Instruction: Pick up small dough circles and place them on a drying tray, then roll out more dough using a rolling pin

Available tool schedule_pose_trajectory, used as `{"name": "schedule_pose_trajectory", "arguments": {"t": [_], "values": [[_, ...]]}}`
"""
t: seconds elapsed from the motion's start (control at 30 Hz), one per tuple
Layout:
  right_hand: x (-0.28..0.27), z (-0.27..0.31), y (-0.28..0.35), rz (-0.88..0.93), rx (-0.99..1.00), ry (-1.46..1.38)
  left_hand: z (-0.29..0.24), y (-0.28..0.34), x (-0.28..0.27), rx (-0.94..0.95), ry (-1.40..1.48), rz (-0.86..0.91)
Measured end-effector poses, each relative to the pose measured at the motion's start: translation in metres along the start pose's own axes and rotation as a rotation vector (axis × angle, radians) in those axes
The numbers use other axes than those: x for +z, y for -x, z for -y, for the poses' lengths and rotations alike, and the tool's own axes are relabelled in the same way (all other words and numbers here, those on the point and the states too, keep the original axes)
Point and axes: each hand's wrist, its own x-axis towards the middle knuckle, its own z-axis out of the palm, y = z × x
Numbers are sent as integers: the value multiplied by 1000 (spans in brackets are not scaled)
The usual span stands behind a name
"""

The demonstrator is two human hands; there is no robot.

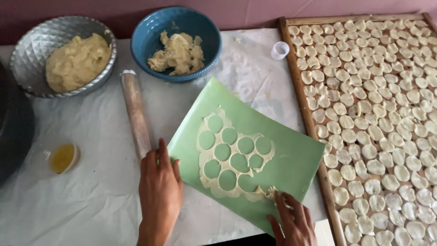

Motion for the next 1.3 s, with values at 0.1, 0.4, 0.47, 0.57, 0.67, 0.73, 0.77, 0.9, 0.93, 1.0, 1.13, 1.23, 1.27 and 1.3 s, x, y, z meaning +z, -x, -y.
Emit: {"name": "schedule_pose_trajectory", "arguments": {"t": [0.1, 0.4, 0.47, 0.57, 0.67, 0.73, 0.77, 0.9, 0.93, 1.0, 1.13, 1.23, 1.27, 1.3], "values": [[2, 14, -1, -36, 88, -20, -1, 8, -5, -108, 74, 72], [13, 87, -13, -12, -111, -43, 1, 33, -9, -296, 102, 169], [15, 97, -18, -7, -137, -26, -2, 35, -11, -298, 108, 150], [15, 111, -31, 11, -204, -69, -7, 33, -11, -342, 132, 153], [22, 120, -39, 27, -271, -145, -12, 33, -13, -336, 129, 141], [26, 127, -47, 95, -324, -171, -15, 31, -15, -310, 172, 116], [30, 128, -55, 98, -335, -178, -13, 31, -11, -320, 166, 109], [37, 137, -72, 153, -400, -172, -5, 37, 0, -378, 168, 104], [38, 139, -77, 163, -422, -178, -4, 37, 4, -391, 192, 72], [24, 133, -82, 241, -410, -179, -3, 43, 6, -407, 195, 87], [19, 107, -88, 351, -398, -70, -1, 40, 0, -536, 199, 400], [-3, 113, -95, 202, -433, -111, 11, 56, 21, -375, 279, 77], [-2, 114, -97, 205, -426, -100, 13, 56, 19, -374, 290, 86], [-2, 115, -99, 256, -306, -269, 14, 56, 17, -406, 408, 34]]}}
